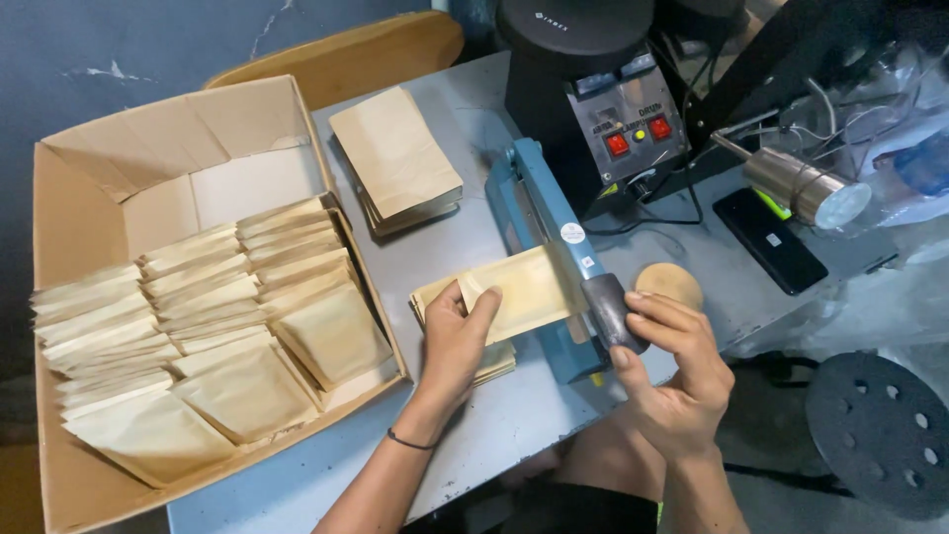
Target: Sealing small paper bags using a manual impulse heat sealer
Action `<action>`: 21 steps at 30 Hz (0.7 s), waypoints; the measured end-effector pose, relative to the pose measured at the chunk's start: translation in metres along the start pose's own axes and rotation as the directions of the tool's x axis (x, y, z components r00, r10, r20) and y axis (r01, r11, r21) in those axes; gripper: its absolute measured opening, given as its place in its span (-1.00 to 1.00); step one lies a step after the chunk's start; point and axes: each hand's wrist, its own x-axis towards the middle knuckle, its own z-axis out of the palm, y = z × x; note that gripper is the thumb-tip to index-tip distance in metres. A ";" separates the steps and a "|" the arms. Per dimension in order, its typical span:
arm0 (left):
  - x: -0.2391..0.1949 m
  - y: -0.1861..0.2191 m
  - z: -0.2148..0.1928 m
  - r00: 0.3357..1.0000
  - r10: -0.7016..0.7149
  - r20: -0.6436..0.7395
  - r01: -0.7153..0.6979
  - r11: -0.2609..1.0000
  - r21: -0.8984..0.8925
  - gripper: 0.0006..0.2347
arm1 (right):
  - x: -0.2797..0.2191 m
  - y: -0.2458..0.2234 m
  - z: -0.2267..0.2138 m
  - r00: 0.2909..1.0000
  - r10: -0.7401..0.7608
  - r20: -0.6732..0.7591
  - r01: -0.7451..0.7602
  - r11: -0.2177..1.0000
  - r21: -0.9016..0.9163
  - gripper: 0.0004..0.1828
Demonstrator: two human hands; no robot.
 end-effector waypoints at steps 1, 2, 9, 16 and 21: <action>0.001 -0.001 0.000 1.000 0.001 -0.003 -0.001 1.000 0.000 -0.88 | -0.002 0.002 0.001 1.000 -0.001 0.002 0.001 1.000 0.003 -0.81; 0.002 -0.001 -0.001 1.000 0.008 0.002 -0.008 1.000 0.003 -0.89 | -0.004 0.005 0.001 1.000 0.008 0.006 -0.008 1.000 0.007 -0.82; 0.006 -0.013 -0.003 0.999 0.044 0.009 -0.044 0.999 -0.015 -0.90 | -0.015 0.013 0.005 1.000 0.022 0.015 -0.022 1.000 0.020 -0.81; 0.006 -0.012 -0.001 1.000 0.030 0.010 -0.029 0.999 -0.032 -0.86 | -0.017 0.016 0.005 0.999 0.032 0.015 -0.032 0.999 0.040 -0.80; 0.006 -0.012 -0.001 1.000 0.029 0.002 -0.029 0.999 -0.026 -0.86 | -0.017 0.017 0.006 1.000 0.002 0.008 -0.002 0.999 0.048 -0.80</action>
